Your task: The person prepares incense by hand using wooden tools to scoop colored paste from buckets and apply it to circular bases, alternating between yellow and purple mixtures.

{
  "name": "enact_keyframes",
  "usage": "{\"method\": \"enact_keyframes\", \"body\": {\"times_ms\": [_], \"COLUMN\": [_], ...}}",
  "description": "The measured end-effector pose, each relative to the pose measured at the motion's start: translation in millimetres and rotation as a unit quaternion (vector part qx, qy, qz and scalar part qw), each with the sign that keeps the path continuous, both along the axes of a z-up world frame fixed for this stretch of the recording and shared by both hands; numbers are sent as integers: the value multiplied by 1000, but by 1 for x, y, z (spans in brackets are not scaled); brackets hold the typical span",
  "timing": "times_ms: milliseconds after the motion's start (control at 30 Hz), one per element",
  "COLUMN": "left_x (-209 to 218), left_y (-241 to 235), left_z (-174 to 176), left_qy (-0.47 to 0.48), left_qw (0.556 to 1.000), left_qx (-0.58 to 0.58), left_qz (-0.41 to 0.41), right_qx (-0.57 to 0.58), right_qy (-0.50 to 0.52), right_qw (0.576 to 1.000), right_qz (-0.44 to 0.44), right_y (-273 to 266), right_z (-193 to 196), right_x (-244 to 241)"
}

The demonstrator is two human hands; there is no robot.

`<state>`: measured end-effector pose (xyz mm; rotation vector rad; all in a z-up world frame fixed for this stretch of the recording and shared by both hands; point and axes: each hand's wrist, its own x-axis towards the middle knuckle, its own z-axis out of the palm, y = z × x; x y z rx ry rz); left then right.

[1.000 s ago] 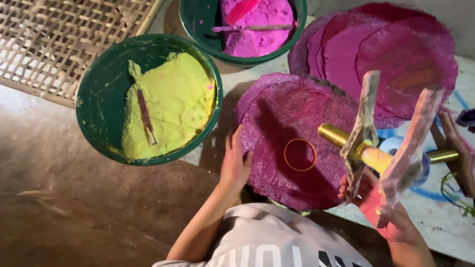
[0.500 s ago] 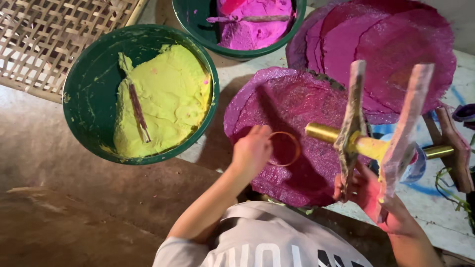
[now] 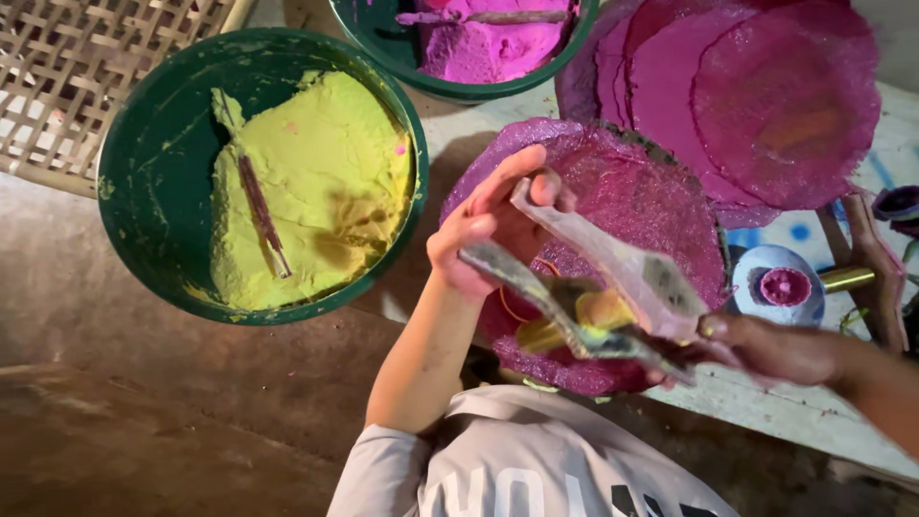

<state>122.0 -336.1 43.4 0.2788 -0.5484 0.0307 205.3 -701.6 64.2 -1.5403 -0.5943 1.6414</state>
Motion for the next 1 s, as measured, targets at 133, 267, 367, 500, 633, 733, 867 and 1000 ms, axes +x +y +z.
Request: {"method": "enact_keyframes", "body": {"times_ms": [133,267,367,500,633,733,867,1000], "left_x": [18,26,28,35,30,23,20,31], "left_y": [-5,-5,-8,0,23,31,13,-9], "left_z": [-9,-11,-25,-49,-57,-61,-70,-77], "left_qy": [-14,32,48,12,-11,-17,42,54], "left_qw": [998,996,988,979,983,981,977,981], "left_qx": [-39,-82,-143,-202,-177,-192,-204,-186], "left_qz": [36,33,36,29,55,31,38,34], "right_qx": [-209,-272,-340,-344,-248,-234,-254,-250], "right_qy": [-72,-78,-159,-247,-256,-221,-212,-217], "right_qw": [975,959,927,904,934,946,944,943], "right_qz": [-7,-22,1,55,-4,-32,-1,-28], "right_y": [0,11,24,39,83,106,105,95], "right_z": [18,27,22,10,23,36,48,59], "right_x": [23,24,22,13,-9,-23,-28,-29]}}
